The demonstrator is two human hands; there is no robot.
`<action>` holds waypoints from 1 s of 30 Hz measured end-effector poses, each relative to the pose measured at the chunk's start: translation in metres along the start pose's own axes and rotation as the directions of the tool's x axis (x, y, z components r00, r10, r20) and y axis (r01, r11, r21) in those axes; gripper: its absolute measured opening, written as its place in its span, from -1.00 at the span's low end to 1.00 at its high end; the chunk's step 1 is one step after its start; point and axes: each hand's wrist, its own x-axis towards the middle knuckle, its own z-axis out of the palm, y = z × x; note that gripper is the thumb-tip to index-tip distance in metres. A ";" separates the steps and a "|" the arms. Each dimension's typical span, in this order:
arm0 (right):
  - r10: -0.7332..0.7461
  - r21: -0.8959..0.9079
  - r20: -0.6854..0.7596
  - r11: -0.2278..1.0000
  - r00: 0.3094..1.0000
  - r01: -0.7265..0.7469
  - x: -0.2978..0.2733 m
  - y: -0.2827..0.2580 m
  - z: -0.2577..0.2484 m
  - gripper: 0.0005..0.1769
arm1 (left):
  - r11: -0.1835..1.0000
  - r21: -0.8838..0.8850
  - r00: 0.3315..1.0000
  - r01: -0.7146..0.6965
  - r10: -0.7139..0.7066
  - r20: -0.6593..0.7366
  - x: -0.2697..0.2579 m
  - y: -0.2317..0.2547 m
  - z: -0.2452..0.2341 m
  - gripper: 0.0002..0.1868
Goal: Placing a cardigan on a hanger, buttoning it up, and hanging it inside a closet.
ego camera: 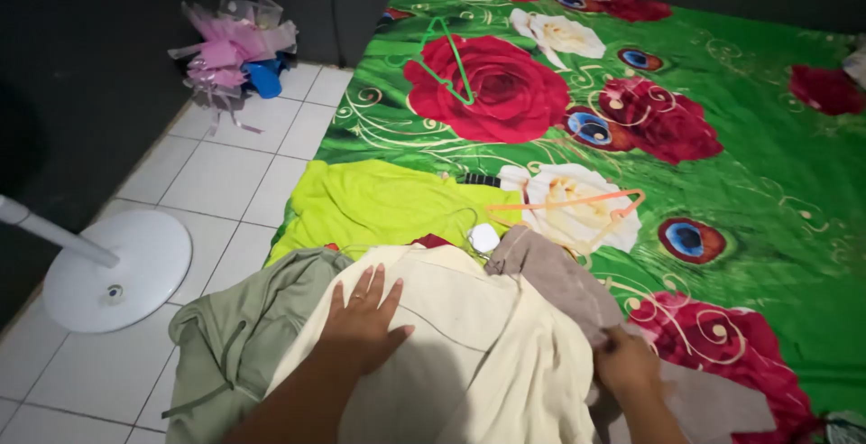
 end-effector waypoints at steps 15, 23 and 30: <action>0.201 0.660 -0.696 0.556 0.689 0.505 0.020 0.070 -0.336 -0.58 | 0.997 0.041 0.978 0.060 -0.067 0.197 -0.029 0.013 -0.066 -0.15; -0.188 0.710 -0.551 0.405 0.813 0.576 -0.156 -0.143 -0.410 -0.77 | 0.928 -0.129 0.928 -0.349 0.323 -0.183 -0.046 0.093 -0.194 -0.21; -0.374 0.890 -0.419 0.013 0.828 0.456 -0.266 -0.230 -0.484 -0.77 | 0.696 -0.505 0.852 -0.510 0.331 -0.405 -0.080 0.138 -0.269 0.20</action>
